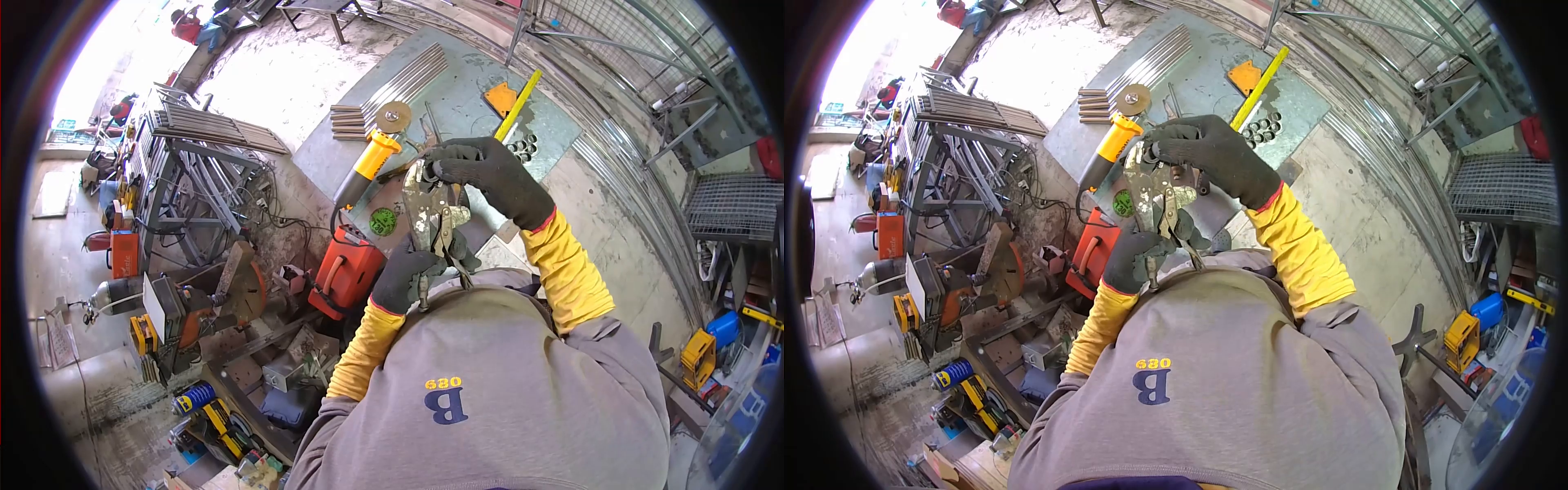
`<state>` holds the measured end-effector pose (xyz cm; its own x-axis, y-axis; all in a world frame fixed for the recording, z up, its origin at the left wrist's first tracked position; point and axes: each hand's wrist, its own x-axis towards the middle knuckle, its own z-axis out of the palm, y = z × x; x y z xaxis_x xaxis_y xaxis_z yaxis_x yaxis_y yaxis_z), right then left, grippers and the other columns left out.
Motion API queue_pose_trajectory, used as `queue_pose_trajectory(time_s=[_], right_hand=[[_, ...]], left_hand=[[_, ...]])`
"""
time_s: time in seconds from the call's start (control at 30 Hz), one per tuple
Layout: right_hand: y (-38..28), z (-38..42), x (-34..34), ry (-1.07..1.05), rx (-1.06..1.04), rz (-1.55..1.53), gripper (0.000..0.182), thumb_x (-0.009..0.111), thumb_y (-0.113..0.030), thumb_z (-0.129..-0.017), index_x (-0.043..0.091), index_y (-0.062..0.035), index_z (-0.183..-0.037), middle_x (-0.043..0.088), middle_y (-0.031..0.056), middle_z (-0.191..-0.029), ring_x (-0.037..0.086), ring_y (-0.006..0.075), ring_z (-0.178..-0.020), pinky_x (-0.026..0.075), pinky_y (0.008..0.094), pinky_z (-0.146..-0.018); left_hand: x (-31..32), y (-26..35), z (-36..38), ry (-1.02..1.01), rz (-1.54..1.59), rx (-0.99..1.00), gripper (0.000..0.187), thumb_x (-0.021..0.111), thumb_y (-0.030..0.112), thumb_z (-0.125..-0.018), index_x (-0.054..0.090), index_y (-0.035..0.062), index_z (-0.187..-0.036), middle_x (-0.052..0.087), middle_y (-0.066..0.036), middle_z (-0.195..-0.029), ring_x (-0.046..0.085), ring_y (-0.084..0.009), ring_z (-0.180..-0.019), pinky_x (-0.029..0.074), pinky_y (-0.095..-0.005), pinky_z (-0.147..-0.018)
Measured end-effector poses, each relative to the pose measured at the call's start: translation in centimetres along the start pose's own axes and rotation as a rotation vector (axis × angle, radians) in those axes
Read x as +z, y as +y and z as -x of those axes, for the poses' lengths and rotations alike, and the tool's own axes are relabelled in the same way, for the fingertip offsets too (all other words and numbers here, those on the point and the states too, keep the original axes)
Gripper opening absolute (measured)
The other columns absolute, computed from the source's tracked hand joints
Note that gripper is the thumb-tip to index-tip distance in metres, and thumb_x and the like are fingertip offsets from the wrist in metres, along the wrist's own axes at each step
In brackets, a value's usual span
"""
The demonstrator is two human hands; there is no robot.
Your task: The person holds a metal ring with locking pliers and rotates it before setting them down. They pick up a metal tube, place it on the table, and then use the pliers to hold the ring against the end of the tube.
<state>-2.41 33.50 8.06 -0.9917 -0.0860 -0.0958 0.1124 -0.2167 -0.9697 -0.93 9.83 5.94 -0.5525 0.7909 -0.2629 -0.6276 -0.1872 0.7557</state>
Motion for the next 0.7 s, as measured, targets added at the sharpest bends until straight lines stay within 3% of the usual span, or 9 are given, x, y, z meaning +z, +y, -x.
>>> queue_pose_trajectory(time_s=[0.03,0.47,0.53,0.7], right_hand=[[-0.6,-0.1,-0.5,-0.021,0.059,0.002,0.038,0.074,-0.018,-0.099,0.074,0.0054,-0.128,0.079,0.0078,-0.114,0.071,0.0123,-0.105,0.055,0.0291,-0.098],[-2.6,-0.6,0.3,-0.104,0.007,0.131,0.046,0.072,-0.018,-0.099,0.069,0.0028,-0.139,0.077,0.0077,-0.120,0.069,0.0118,-0.109,0.054,0.0300,-0.102],[-2.3,-0.5,0.6,-0.071,-0.055,0.148,0.046,0.070,-0.017,-0.100,0.068,0.0021,-0.142,0.077,0.0073,-0.120,0.068,0.0109,-0.109,0.054,0.0299,-0.101],[-2.2,-0.4,0.6,-0.067,-0.050,0.200,0.046,0.068,-0.014,-0.100,0.067,0.0018,-0.143,0.076,0.0056,-0.118,0.066,0.0092,-0.106,0.053,0.0288,-0.099]], left_hand=[[0.0,0.1,0.0,0.000,-0.015,-0.017,0.052,0.070,0.020,-0.088,0.058,-0.0039,-0.132,0.066,-0.011,-0.109,0.071,-0.0294,-0.107,0.059,-0.0467,-0.098],[-0.9,-1.9,-0.4,-0.089,0.128,0.068,0.052,0.068,0.015,-0.087,0.055,-0.0011,-0.135,0.062,-0.009,-0.102,0.065,-0.0255,-0.097,0.057,-0.0462,-0.093],[-0.5,-1.9,-0.1,-0.025,0.148,0.094,0.037,0.068,0.012,-0.086,0.059,-0.0010,-0.119,0.060,-0.010,-0.096,0.064,-0.0280,-0.089,0.056,-0.0481,-0.084],[-1.2,-2.5,0.0,-0.080,0.141,0.074,0.043,0.066,0.014,-0.087,0.056,0.0001,-0.127,0.061,-0.009,-0.099,0.065,-0.0262,-0.093,0.057,-0.0470,-0.090]])
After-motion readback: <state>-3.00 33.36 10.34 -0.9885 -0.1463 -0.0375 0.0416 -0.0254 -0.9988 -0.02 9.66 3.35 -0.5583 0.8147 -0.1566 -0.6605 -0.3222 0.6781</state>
